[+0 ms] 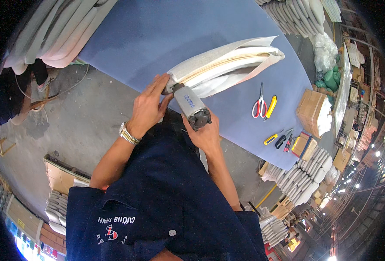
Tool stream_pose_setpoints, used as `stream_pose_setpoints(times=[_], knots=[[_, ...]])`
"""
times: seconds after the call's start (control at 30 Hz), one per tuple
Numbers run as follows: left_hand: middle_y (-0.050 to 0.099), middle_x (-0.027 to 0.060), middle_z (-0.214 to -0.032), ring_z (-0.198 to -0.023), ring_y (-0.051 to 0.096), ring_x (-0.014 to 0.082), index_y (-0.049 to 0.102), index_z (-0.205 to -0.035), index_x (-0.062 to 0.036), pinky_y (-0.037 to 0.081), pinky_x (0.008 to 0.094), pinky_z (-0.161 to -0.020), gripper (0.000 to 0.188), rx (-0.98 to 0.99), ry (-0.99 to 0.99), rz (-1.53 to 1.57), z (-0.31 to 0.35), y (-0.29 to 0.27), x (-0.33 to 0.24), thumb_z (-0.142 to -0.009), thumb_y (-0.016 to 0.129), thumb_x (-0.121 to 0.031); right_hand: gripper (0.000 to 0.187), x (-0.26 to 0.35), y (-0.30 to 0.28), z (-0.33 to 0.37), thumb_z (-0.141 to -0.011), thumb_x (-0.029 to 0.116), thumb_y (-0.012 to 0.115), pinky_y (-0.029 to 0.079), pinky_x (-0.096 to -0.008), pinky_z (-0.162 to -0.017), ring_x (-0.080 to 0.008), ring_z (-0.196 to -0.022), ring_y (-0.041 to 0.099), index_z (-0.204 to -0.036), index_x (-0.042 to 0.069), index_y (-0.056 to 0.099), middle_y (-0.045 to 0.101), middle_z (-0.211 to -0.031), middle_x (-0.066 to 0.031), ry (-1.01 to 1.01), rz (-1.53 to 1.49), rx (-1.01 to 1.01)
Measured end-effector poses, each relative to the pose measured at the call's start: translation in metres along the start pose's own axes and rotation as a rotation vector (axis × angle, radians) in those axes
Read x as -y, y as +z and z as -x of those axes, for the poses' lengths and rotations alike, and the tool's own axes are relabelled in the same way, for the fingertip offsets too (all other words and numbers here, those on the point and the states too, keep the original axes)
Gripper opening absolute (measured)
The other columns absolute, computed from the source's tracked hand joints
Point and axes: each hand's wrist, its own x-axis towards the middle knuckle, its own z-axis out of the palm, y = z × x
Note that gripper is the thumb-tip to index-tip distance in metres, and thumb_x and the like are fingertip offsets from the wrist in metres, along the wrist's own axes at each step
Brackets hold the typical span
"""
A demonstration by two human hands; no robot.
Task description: The person assembles cushion covers by inserting foam inserts, aligning zippers, and securing fabric with a staple gun. They trim excess fabric with scissors and place finished cushions on a stack.
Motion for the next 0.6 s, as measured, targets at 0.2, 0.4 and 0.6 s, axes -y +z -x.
stream_pose_setpoints(times=[0.2, 0.4, 0.6], knots=[[0.065, 0.0179, -0.139, -0.124, 0.065, 0.0362, 0.061, -0.139, -0.0043, 0.056, 0.0421, -0.101, 0.051, -0.077, 0.094, 0.083, -0.005, -0.006, 0.005, -0.092, 0.075, -0.012, 0.028, 0.008, 0.004, 0.002, -0.086, 0.014, 0.079, 0.057, -0.0394, -0.079, -0.0361, -0.092, 0.076, -0.106, -0.003, 0.073, 0.076, -0.102, -0.0207, 0.061, -0.141, -0.031], [0.065, 0.0148, -0.140, -0.124, 0.065, 0.0331, 0.064, -0.138, -0.0077, 0.058, 0.0392, -0.099, 0.050, -0.083, 0.092, 0.103, -0.001, -0.003, 0.003, -0.090, 0.075, -0.008, 0.027, 0.001, 0.007, 0.010, -0.087, 0.014, 0.079, 0.057, -0.0396, -0.080, -0.0362, -0.092, 0.075, -0.106, -0.003, 0.073, 0.076, -0.100, -0.0202, 0.000, -0.187, -0.080], [0.066, 0.0139, -0.138, -0.123, 0.065, 0.0352, 0.065, -0.136, -0.0076, 0.057, 0.0402, -0.102, 0.049, -0.124, 0.113, 0.110, -0.001, 0.000, -0.002, -0.089, 0.076, -0.005, 0.029, 0.002, 0.003, 0.010, -0.086, 0.013, 0.079, 0.057, -0.0392, -0.081, -0.0339, -0.094, 0.076, -0.109, -0.002, 0.073, 0.076, -0.102, -0.0200, -0.007, -0.156, -0.024]])
